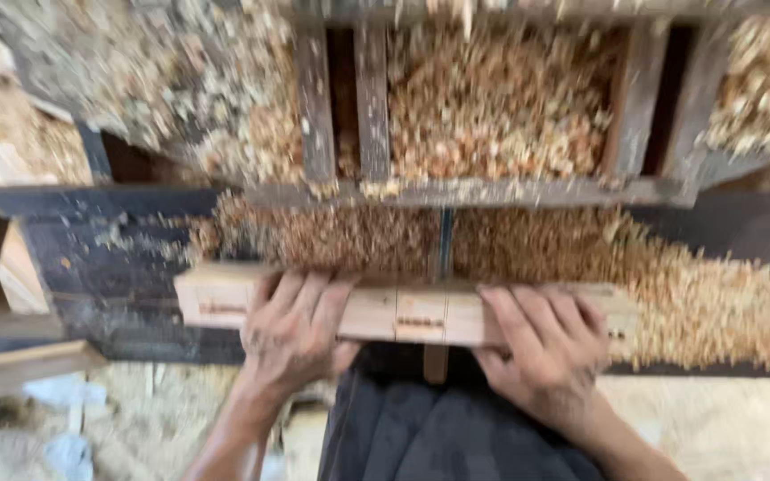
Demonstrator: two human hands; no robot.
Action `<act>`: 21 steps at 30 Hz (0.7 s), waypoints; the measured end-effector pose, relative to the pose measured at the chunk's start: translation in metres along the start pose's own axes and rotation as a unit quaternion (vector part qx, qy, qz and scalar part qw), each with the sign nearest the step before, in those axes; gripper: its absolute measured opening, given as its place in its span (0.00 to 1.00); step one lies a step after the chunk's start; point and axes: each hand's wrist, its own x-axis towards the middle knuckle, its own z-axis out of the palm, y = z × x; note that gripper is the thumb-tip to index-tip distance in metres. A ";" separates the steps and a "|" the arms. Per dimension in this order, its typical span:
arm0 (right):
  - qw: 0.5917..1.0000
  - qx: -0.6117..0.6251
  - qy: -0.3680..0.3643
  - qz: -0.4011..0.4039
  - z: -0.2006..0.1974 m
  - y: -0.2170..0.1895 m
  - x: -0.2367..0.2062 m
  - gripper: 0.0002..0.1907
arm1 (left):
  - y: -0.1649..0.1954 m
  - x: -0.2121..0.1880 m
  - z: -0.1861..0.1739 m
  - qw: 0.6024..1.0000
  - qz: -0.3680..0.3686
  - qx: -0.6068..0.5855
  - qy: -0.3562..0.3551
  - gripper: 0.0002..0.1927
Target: The person uses a stationary carving machine to cut rectangular notches into several pieces of light-colored wood. They hold each piece with both hands, feed it into the spinning blade, and then remove it once the cut is complete.
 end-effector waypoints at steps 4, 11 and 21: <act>0.999 -0.012 0.032 0.001 0.004 -0.008 -0.001 0.25 | -0.010 0.007 -0.003 1.000 0.016 0.008 0.007 0.31; 0.998 -0.050 0.009 0.028 0.006 -0.003 0.018 0.24 | -0.026 0.015 0.004 0.999 0.036 -0.016 0.001 0.34; 0.999 0.009 -0.047 0.001 -0.002 0.028 0.022 0.28 | -0.012 0.023 0.023 0.998 0.015 0.054 0.001 0.26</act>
